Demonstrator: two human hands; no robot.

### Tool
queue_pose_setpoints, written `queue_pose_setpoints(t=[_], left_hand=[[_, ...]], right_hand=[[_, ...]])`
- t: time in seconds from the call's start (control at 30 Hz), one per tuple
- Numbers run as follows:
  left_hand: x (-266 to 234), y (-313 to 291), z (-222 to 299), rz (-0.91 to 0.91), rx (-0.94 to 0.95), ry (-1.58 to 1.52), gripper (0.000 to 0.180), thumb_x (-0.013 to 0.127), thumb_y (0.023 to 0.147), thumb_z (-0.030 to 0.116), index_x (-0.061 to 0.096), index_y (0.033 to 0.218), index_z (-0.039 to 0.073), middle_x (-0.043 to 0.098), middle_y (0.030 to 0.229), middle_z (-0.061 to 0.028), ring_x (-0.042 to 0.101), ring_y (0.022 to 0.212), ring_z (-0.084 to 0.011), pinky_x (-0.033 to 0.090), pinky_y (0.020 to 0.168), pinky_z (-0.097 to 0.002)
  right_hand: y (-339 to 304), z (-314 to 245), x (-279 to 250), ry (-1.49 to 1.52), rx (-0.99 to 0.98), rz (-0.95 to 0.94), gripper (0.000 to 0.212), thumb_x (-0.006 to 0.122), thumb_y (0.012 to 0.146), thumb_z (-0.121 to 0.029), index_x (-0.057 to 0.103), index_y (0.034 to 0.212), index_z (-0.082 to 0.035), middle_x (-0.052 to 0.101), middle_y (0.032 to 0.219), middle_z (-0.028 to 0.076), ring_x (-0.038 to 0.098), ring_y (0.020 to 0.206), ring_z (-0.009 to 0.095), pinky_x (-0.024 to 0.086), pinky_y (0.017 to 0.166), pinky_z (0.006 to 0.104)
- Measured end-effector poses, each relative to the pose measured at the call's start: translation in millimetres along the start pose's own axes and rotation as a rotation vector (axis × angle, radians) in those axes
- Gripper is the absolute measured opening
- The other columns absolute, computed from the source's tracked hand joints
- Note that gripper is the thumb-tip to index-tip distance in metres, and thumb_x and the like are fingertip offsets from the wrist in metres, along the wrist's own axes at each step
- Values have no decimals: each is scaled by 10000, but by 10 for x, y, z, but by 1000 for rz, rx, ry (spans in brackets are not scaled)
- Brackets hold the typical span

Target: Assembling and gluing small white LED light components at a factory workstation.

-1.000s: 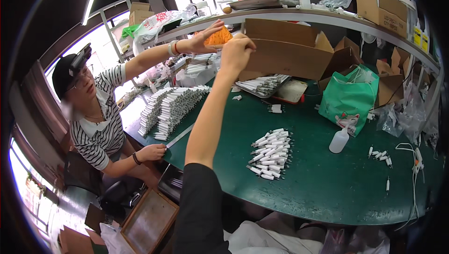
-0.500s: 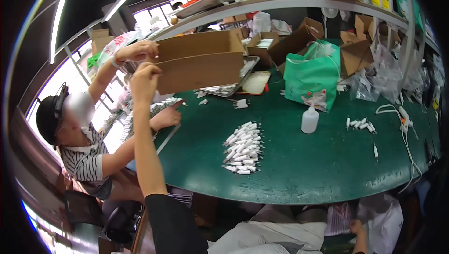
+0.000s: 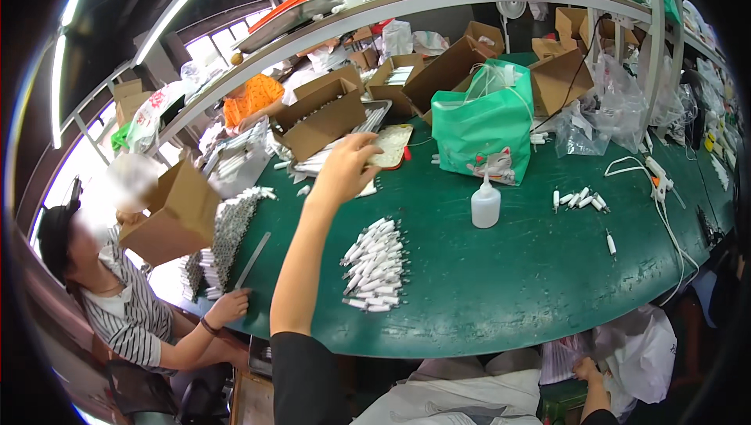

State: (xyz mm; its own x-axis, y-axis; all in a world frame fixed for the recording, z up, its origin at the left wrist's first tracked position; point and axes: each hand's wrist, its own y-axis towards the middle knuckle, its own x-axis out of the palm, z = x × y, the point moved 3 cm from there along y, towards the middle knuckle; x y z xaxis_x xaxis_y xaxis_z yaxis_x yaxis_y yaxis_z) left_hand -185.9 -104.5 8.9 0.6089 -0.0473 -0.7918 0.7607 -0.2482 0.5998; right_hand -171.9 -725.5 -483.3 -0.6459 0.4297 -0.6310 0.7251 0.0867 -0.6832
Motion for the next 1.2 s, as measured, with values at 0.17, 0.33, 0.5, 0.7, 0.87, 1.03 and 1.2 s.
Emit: queue_pose_setpoints(t=[0.17, 0.33, 0.5, 0.7, 0.87, 1.03, 1.2], left_hand=[[687, 337, -339, -90, -66, -16, 244, 643, 662, 99, 619, 903, 70, 534, 1082, -92, 500, 1003, -276, 391, 847, -383], [1026, 634, -512, -119, -103, 4, 258, 648, 672, 128, 640, 927, 98, 521, 1119, -86, 492, 1032, -271, 383, 867, -398], [1437, 853, -654, -184, -167, -15, 219, 646, 682, 147, 652, 898, 109, 494, 1176, -89, 456, 1095, -269, 363, 902, -415], [1554, 817, -822, -176, -192, 3, 252, 637, 687, 153, 641, 933, 104, 460, 1219, -99, 429, 1126, -272, 340, 917, -449], [1919, 894, -957, -116, -123, -18, 380, 560, 736, 163, 536, 1105, 77, 450, 1227, -130, 392, 1161, -281, 316, 937, -449], [2161, 928, -1138, -309, -103, 78, 401, 556, 735, 201, 509, 1118, 92, 491, 1178, -131, 414, 1137, -279, 306, 931, -462], [2245, 1001, -1045, -231, -142, -154, 312, 583, 709, 217, 575, 998, 99, 563, 1028, -124, 500, 998, -304, 366, 873, -444]], right_hand=[[-29, 153, 256, 280, 133, -105, 103, 540, 737, -49, 607, 803, -8, 616, 672, 98, 632, 583, 219, 515, 503, 332], [85, 843, 555, 576, 445, -317, 146, 554, 772, -104, 580, 894, -28, 627, 748, 144, 631, 582, 251, 517, 489, 356], [280, 1528, 847, 1052, 445, -533, 133, 541, 773, -60, 550, 901, -26, 621, 748, 156, 627, 580, 284, 516, 482, 379], [179, 686, 770, 745, 365, -179, 169, 572, 735, -16, 552, 903, -16, 613, 713, 148, 621, 561, 266, 491, 427, 351], [194, 833, 772, 1030, 394, -347, 166, 562, 746, -33, 563, 909, -6, 608, 683, 135, 624, 559, 247, 480, 397, 329], [-11, 449, 654, 675, 350, -112, 126, 516, 770, -71, 588, 849, -5, 614, 680, 116, 632, 571, 217, 505, 441, 328], [-57, 587, 698, 691, 374, -89, 123, 516, 772, -76, 594, 842, -11, 620, 686, 108, 632, 574, 209, 514, 459, 323]])
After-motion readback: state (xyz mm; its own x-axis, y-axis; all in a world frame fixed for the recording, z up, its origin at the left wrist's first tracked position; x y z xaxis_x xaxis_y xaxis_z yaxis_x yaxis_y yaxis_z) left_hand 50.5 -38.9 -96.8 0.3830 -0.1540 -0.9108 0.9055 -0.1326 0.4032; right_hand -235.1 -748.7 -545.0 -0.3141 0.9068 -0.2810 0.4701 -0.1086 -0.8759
